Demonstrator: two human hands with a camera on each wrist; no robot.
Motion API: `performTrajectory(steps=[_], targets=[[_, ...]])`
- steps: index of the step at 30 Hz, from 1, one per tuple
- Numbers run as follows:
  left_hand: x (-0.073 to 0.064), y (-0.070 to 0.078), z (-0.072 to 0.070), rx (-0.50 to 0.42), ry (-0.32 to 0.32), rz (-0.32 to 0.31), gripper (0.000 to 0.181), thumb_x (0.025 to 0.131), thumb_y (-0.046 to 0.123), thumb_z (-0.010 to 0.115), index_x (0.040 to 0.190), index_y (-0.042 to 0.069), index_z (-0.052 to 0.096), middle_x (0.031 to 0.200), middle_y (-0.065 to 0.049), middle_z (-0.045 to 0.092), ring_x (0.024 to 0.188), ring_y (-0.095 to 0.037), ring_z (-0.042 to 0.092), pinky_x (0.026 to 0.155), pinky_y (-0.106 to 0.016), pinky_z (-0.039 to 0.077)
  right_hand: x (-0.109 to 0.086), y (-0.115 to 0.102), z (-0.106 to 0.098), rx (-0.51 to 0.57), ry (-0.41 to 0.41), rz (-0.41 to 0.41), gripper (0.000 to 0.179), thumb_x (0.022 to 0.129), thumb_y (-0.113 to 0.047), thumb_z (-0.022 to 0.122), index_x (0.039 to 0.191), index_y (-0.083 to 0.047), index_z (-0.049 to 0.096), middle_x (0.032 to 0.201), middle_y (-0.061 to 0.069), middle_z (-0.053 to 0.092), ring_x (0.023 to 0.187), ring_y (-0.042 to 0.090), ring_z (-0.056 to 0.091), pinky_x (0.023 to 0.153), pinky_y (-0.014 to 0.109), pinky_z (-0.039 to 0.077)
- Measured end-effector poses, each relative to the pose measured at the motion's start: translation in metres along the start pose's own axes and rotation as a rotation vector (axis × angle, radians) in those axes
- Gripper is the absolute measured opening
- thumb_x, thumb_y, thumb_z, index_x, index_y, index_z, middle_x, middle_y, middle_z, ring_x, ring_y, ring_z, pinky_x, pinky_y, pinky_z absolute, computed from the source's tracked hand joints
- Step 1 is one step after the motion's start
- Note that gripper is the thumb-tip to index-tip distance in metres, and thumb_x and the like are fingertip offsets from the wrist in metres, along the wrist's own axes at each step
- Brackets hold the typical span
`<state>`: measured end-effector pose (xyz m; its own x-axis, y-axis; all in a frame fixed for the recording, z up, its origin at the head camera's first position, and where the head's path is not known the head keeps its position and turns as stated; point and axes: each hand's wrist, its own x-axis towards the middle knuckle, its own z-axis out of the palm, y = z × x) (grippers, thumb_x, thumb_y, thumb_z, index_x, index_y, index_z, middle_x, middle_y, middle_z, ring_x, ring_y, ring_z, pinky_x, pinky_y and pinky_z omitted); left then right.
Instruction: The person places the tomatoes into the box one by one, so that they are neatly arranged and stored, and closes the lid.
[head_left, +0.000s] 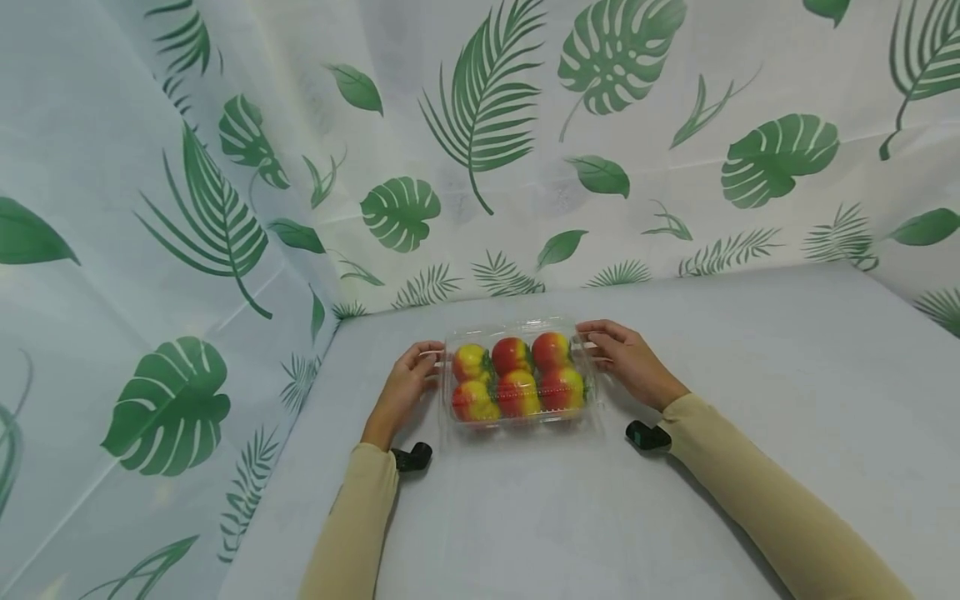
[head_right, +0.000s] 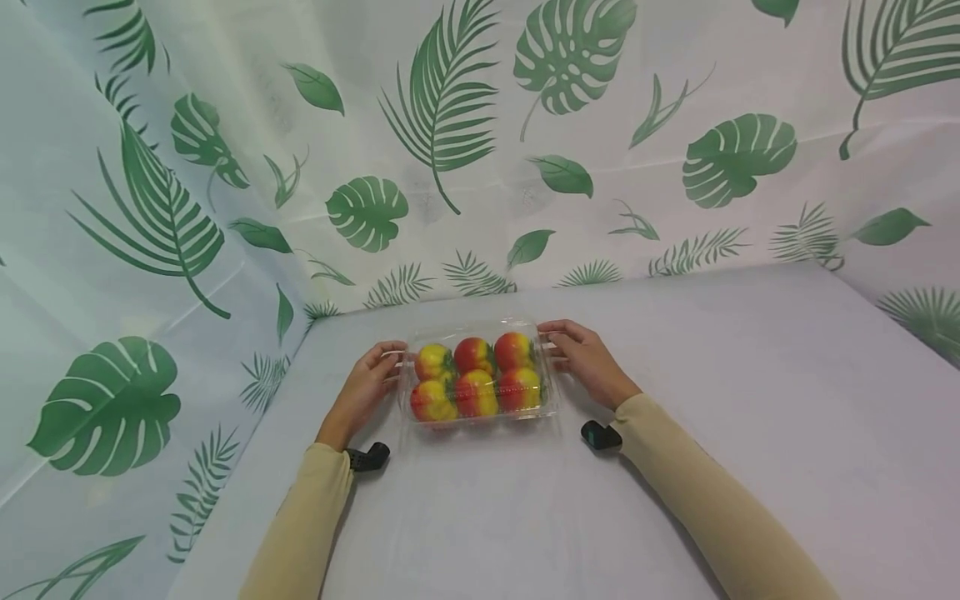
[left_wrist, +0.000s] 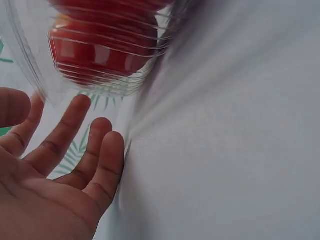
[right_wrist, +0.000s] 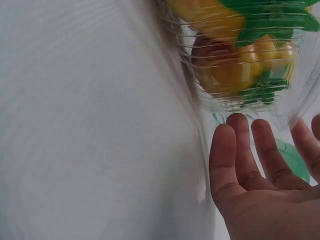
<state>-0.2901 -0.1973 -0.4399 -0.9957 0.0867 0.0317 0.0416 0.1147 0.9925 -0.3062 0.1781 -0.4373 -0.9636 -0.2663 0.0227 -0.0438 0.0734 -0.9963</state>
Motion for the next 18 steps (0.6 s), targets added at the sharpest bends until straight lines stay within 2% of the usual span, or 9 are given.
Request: performTrajectory(steps=[4, 9, 13, 18], targets=[[-0.008, 0.004, -0.003, 0.063, -0.036, -0.013, 0.036, 0.115, 0.018, 0.051, 0.149, 0.010, 0.059, 0.139, -0.018, 0.062, 0.121, -0.031, 0.061, 0.103, -0.048, 0.054, 0.001, -0.001, 0.001, -0.005, 0.010, 0.009, 0.052, 0.114, -0.022, 0.052, 0.156, 0.006, 0.042, 0.157, 0.027, 0.047, 0.127, 0.030, 0.055, 0.093, 0.022, 0.054], [-0.020, 0.007, -0.006, 0.116, -0.104, -0.042, 0.052, 0.111, 0.022, 0.058, 0.162, 0.020, 0.046, 0.147, -0.017, 0.058, 0.130, -0.031, 0.059, 0.104, -0.049, 0.054, 0.001, 0.001, 0.002, -0.011, 0.019, 0.017, 0.053, 0.111, -0.018, 0.056, 0.157, 0.005, 0.042, 0.156, 0.028, 0.048, 0.133, 0.037, 0.053, 0.091, 0.023, 0.055], [-0.032, 0.011, -0.007, 0.112, -0.151, -0.060, 0.066, 0.109, 0.022, 0.060, 0.169, 0.017, 0.032, 0.154, -0.020, 0.051, 0.134, -0.032, 0.055, 0.105, -0.047, 0.054, -0.001, 0.000, 0.003, -0.021, 0.021, 0.022, 0.054, 0.111, -0.020, 0.057, 0.157, 0.004, 0.043, 0.155, 0.029, 0.049, 0.134, 0.040, 0.053, 0.092, 0.023, 0.055], [-0.050, 0.013, -0.006, 0.108, -0.167, -0.069, 0.075, 0.109, 0.018, 0.059, 0.172, 0.013, 0.018, 0.157, -0.022, 0.046, 0.133, -0.034, 0.055, 0.104, -0.046, 0.054, -0.001, -0.003, 0.003, -0.037, 0.026, 0.027, 0.053, 0.111, -0.021, 0.057, 0.156, 0.002, 0.045, 0.154, 0.028, 0.050, 0.132, 0.038, 0.054, 0.092, 0.024, 0.055]])
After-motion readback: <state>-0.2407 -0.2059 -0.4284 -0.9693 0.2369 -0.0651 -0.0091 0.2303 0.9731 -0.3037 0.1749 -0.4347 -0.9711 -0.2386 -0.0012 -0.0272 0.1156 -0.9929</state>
